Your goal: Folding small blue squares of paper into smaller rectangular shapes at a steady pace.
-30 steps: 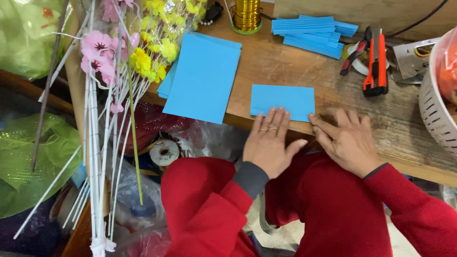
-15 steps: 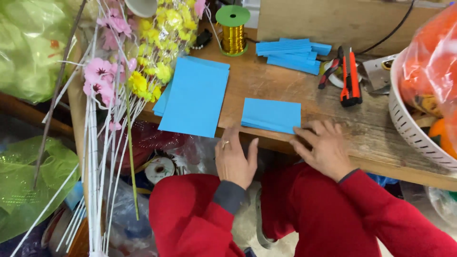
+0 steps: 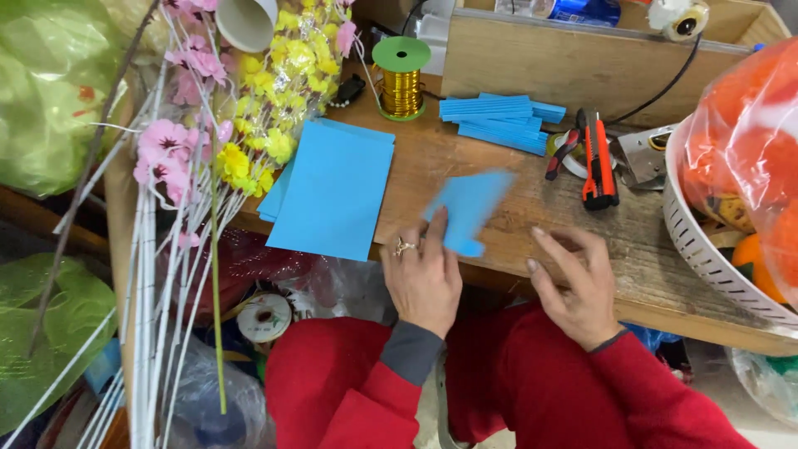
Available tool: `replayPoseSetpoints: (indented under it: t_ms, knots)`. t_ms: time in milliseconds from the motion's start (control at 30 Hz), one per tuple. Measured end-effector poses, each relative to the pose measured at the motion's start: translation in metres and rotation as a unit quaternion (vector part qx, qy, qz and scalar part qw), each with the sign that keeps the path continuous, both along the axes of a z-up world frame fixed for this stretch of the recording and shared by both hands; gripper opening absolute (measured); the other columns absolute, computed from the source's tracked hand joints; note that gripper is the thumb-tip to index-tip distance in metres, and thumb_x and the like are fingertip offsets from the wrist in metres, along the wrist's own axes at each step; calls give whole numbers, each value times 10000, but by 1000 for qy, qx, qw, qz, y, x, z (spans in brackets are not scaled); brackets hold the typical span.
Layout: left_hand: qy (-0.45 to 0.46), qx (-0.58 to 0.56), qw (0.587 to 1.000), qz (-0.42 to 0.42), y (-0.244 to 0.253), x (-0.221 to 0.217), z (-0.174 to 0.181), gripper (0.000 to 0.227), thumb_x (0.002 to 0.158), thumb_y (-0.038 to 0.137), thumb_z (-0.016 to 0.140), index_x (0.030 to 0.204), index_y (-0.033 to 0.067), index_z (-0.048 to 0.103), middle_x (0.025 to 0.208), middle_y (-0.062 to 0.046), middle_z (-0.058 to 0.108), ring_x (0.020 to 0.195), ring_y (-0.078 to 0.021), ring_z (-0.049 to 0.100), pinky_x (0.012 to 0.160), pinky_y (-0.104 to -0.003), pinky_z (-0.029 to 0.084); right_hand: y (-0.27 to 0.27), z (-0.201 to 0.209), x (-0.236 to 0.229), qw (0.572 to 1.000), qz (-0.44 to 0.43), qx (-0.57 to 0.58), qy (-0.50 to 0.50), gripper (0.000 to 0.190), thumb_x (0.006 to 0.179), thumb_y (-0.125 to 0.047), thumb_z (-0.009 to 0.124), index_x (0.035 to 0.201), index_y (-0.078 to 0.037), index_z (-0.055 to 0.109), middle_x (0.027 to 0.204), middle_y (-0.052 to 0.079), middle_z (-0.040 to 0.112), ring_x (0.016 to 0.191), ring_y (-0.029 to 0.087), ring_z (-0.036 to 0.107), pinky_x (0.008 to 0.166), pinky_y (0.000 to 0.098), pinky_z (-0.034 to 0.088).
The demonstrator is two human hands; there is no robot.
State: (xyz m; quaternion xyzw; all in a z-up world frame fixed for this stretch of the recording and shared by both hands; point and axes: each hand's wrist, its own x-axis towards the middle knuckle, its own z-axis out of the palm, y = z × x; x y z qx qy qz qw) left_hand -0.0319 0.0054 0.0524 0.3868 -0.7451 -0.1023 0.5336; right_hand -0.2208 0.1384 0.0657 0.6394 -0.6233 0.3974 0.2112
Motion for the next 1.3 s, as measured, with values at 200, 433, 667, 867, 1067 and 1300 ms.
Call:
replayPoseSetpoints:
  t_ms: [200,433,667,867,1067,1300]
  knots:
    - [-148,-140,979,0,-15,-10,-10,422,958,72,608,1368,136,683,1033,-59,485,1042,-311,556,925,-480,435,-15,14,33,996,-12,-57,63,598,810,-136,890,1381,-147,714,1321,184,540,1057,332,604,888,416,540]
    - [-226,-82,961,-136,-24,-5,-28,462,929,95,609,1386,135,659,1117,-75,549,1201,-359,537,1000,-558,421,-38,-17,4,999,-17,44,1,211,918,-115,814,1098,-225,820,1057,-11,697,958,263,648,868,392,534]
    - [-140,-16,956,-256,-44,8,-51,353,1039,180,625,1391,206,654,1025,-39,684,1089,-324,696,979,-440,517,-31,-15,-4,979,-13,103,-175,186,916,-116,823,1086,-191,838,1028,55,750,1032,301,690,943,437,552]
    - [-107,22,967,-229,-43,11,-42,157,1050,268,636,1188,256,709,1048,32,697,1047,-275,717,928,-393,570,-38,-14,-6,960,9,139,-243,151,932,-119,801,1074,-159,829,990,115,722,1013,367,683,923,503,539]
    - [-83,47,968,-233,-46,10,-38,162,1044,270,668,1164,195,745,1111,-5,676,1033,-326,701,854,-423,618,-48,6,-2,895,-36,241,-373,139,943,-162,740,1075,-170,783,1010,88,725,1068,270,678,985,475,509]
    - [-85,61,964,-244,-47,12,-38,156,1037,240,686,1134,149,767,1112,-24,660,1039,-355,695,841,-439,621,-50,12,-1,888,-56,269,-369,137,939,-171,732,1065,-144,779,1024,131,702,1095,326,664,972,488,504]
